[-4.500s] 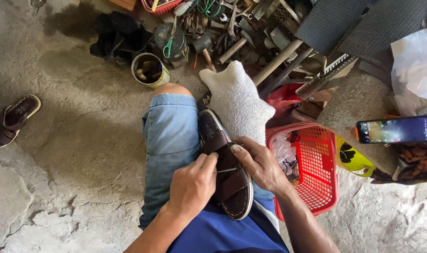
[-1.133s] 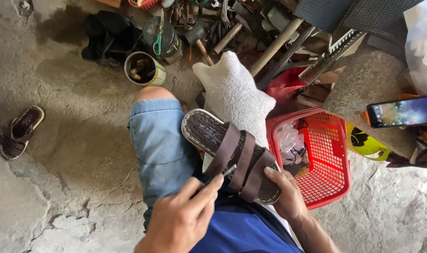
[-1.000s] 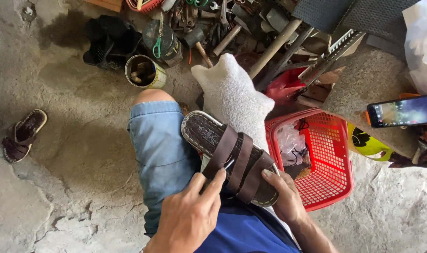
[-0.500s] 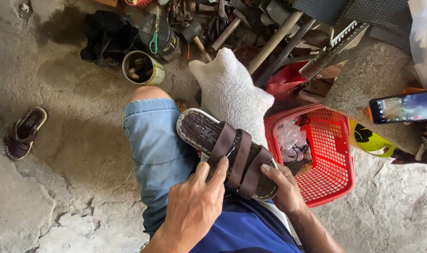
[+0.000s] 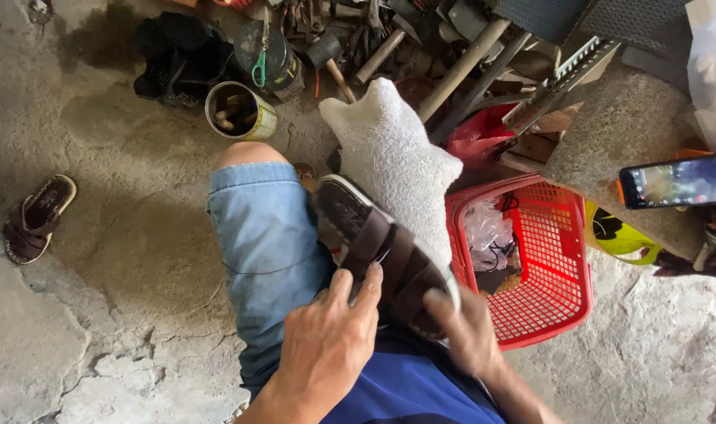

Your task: Hand-stitching the sole of a leather sandal using a needle and thread.

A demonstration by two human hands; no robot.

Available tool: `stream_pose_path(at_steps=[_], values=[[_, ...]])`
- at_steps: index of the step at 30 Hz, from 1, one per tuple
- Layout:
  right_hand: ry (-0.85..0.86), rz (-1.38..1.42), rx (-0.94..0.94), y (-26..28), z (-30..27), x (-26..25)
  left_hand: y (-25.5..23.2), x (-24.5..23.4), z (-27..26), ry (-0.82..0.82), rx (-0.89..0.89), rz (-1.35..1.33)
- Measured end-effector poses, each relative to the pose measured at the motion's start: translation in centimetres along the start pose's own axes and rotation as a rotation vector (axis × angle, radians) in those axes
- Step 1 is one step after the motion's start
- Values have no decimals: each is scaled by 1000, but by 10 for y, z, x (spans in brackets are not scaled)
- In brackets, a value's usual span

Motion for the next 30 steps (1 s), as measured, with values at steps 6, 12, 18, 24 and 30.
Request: stream_pose_path(at_steps=[6, 12, 18, 24, 30], values=[[28, -557, -578, 80, -36, 42, 35, -10, -11, 35, -76, -298], [192, -716, -275, 80, -20, 48, 51, -12, 0, 16, -36, -368], [291, -742, -278, 102, -7, 56, 63, -6, 19, 138, 25, -354], [261, -763, -407, 104, -5, 60, 61, 4, 32, 175, 92, -316], [213, -800, -430, 92, 1, 59, 58, 15, 33, 122, 102, -354]])
Point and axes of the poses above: each hand's wrist, its own z-axis towards the middle knuckle, its own x-axis out of the palm, y = z × x, the point moved 5 cm from there along z, towards the middle knuckle, and after that the axes turned 3 degrees about x, right-handed, at the moved point
